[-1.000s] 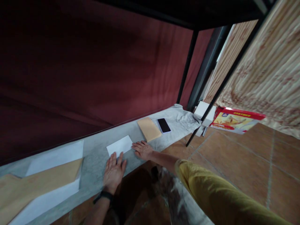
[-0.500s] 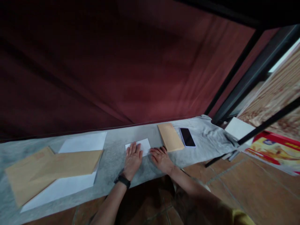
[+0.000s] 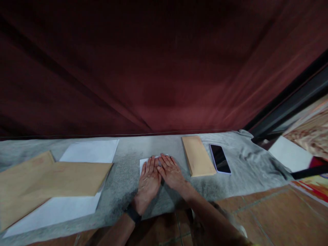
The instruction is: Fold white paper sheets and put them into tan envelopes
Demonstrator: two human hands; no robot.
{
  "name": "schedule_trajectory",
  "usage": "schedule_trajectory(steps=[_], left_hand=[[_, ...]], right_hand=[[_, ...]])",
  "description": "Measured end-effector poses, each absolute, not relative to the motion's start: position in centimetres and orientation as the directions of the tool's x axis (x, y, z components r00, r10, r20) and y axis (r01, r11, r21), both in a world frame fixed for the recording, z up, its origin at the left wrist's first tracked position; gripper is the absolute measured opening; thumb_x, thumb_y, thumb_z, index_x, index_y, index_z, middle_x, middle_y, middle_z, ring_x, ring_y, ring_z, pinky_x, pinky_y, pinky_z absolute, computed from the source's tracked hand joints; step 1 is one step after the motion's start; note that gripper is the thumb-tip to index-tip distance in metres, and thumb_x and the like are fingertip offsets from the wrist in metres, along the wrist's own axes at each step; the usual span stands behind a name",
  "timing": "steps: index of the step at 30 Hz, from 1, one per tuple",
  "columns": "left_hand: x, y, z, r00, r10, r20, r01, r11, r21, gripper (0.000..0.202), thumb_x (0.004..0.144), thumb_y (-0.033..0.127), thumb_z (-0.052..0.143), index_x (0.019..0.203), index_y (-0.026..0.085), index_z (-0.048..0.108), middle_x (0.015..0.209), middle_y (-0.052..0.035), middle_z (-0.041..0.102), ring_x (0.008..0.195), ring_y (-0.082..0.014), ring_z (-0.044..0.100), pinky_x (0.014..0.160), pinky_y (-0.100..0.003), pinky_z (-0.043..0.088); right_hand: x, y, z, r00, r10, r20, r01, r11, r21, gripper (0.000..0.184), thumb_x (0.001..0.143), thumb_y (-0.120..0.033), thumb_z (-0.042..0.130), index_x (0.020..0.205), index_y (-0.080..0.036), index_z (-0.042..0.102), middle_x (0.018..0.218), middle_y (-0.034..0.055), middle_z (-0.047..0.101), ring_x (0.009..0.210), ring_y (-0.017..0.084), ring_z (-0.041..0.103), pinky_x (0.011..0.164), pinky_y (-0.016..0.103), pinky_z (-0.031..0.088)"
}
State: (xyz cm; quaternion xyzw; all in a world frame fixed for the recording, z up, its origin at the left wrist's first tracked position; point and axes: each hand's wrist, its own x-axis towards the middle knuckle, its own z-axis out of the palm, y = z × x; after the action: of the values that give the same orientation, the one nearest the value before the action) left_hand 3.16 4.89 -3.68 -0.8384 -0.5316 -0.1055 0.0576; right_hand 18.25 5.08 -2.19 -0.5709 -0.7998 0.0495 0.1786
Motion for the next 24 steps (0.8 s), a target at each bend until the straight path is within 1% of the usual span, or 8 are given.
schedule_trajectory(steps=[3,6,11,15,18,20,22,24], left_hand=[[2.7,4.8,-3.5,0.410,0.870,0.273,0.904,-0.427,0.003,0.057,0.098,0.020,0.032,0.151,0.006,0.043,0.159,-0.0195,0.041,0.152,-0.0286,0.031,0.123,-0.051,0.032],[2.2,4.8,-3.3,0.384,0.881,0.278,0.915,-0.404,0.017,0.057,0.101,0.029,0.032,0.152,0.007,0.042,0.159,-0.0215,0.039,0.152,-0.0321,0.032,0.122,-0.055,0.031],[1.4,4.8,-3.1,0.262,0.926,0.271,0.958,-0.285,0.046,0.067,0.102,0.048,0.032,0.152,0.004,0.043,0.159,-0.0226,0.038,0.150,-0.0340,0.036,0.121,-0.054,0.032],[0.5,4.7,-3.1,0.245,0.934,0.261,0.961,-0.269,0.058,0.076,0.101,0.057,0.031,0.153,0.003,0.039,0.159,-0.0234,0.038,0.150,-0.0340,0.035,0.121,-0.055,0.031],[-0.3,4.7,-3.1,0.237,0.935,0.264,0.966,-0.257,0.043,0.073,0.102,0.055,0.029,0.154,0.004,0.039,0.159,-0.0234,0.038,0.149,-0.0357,0.037,0.120,-0.058,0.031],[-0.5,4.7,-3.1,0.233,0.932,0.277,0.967,-0.253,0.038,0.069,0.103,0.049,0.029,0.152,0.003,0.042,0.158,-0.0234,0.040,0.148,-0.0363,0.038,0.120,-0.059,0.030],[-0.2,4.6,-2.8,0.234,0.921,0.312,0.965,-0.260,0.043,0.064,0.103,0.042,0.029,0.151,0.001,0.043,0.158,-0.0233,0.040,0.149,-0.0351,0.036,0.122,-0.057,0.028],[0.8,4.2,-2.5,0.278,0.896,0.346,0.947,-0.317,0.059,0.060,0.103,0.036,0.029,0.152,0.002,0.041,0.160,-0.0214,0.039,0.152,-0.0313,0.032,0.124,-0.053,0.027]], right_hand=[[18.7,5.1,-2.7,-0.305,0.918,0.253,0.897,0.366,-0.248,0.050,0.109,-0.037,0.036,0.154,-0.019,0.043,0.161,0.0080,0.040,0.150,0.022,0.036,0.125,0.045,0.029],[19.1,5.3,-2.9,-0.313,0.913,0.261,0.906,0.370,-0.208,0.050,0.108,-0.038,0.039,0.155,-0.023,0.042,0.163,0.0085,0.037,0.151,0.024,0.034,0.124,0.048,0.028],[19.7,5.3,-3.0,-0.331,0.906,0.265,0.910,0.381,-0.165,0.053,0.106,-0.039,0.043,0.156,-0.023,0.039,0.164,0.0102,0.033,0.151,0.025,0.034,0.124,0.049,0.027],[20.2,5.1,-3.1,-0.306,0.915,0.262,0.925,0.351,-0.147,0.054,0.106,-0.040,0.044,0.157,-0.023,0.039,0.165,0.0108,0.032,0.152,0.027,0.032,0.124,0.050,0.024],[20.3,5.0,-3.2,-0.298,0.917,0.265,0.928,0.343,-0.144,0.055,0.106,-0.040,0.045,0.158,-0.023,0.037,0.165,0.0098,0.033,0.152,0.027,0.032,0.124,0.050,0.024],[20.3,5.0,-3.3,-0.291,0.918,0.268,0.929,0.338,-0.148,0.055,0.105,-0.040,0.045,0.158,-0.024,0.037,0.165,0.0096,0.033,0.151,0.027,0.033,0.124,0.051,0.024],[20.2,5.1,-3.3,-0.287,0.920,0.268,0.930,0.334,-0.152,0.055,0.106,-0.042,0.045,0.157,-0.024,0.038,0.165,0.0097,0.033,0.151,0.028,0.034,0.123,0.051,0.025],[20.1,5.1,-3.2,-0.282,0.922,0.264,0.931,0.330,-0.158,0.056,0.105,-0.044,0.045,0.157,-0.024,0.039,0.165,0.0098,0.033,0.150,0.028,0.034,0.123,0.051,0.025]])
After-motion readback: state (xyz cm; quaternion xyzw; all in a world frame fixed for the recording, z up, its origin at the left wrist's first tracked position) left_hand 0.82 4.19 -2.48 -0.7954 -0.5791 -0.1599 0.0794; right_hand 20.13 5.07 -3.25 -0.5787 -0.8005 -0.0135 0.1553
